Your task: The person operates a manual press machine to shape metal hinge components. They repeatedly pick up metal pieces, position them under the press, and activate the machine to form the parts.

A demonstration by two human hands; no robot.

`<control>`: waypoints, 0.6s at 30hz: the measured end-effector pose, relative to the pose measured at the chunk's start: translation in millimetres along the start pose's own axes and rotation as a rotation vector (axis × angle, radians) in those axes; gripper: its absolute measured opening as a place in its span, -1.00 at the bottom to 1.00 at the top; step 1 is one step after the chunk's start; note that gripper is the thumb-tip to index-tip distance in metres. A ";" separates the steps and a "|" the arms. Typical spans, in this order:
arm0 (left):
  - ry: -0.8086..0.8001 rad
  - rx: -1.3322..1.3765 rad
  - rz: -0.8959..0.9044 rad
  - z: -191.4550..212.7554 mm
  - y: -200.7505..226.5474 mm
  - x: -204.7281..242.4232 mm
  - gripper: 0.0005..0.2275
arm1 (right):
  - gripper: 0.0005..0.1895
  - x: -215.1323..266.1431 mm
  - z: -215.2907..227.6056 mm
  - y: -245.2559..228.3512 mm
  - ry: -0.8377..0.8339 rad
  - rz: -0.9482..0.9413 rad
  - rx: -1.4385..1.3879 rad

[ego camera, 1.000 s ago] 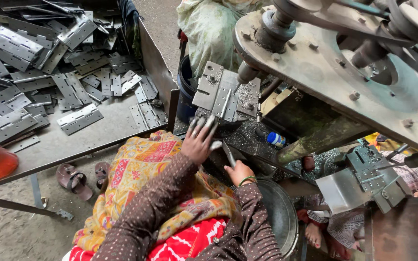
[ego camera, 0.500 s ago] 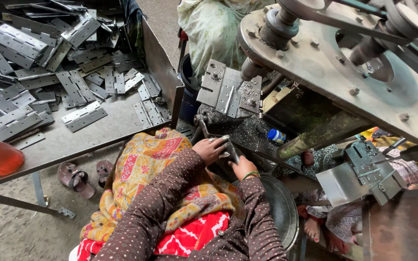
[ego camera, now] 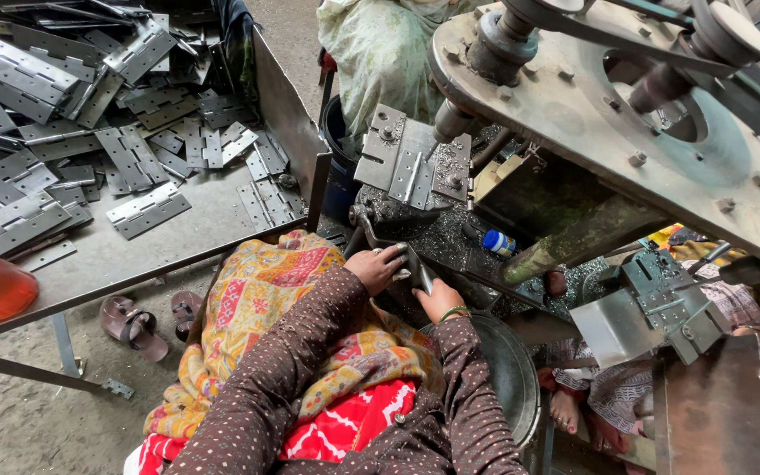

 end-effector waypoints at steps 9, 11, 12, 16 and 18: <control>-0.105 0.004 0.056 -5.0 -1.4 1.5 -0.70 | -0.44 2.3 2.9 -1.9 -0.004 0.025 0.015; -0.144 0.026 0.070 -8.1 -4.0 6.6 -0.71 | -0.44 14.6 0.9 -2.4 -0.026 -0.012 0.011; -0.167 0.044 0.079 -7.4 -7.8 10.3 -0.71 | -0.46 20.2 -0.6 -6.2 -0.020 0.015 -0.021; -0.248 0.100 0.087 0.0 -29.1 7.2 -0.68 | -0.60 14.1 6.4 -18.0 0.073 0.100 -0.146; -0.330 0.008 0.118 3.3 -27.9 14.6 -0.65 | -0.63 16.3 0.9 -17.1 0.029 0.039 -0.159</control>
Point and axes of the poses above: each hand's wrist, its own x-axis away from the middle knuckle, its own z-axis out of the back of the hand, y = z × x, the point moved 2 cm from there along -x, towards the middle knuckle, and after that the axes turned 1 degree about -z, right-handed, at the moved point
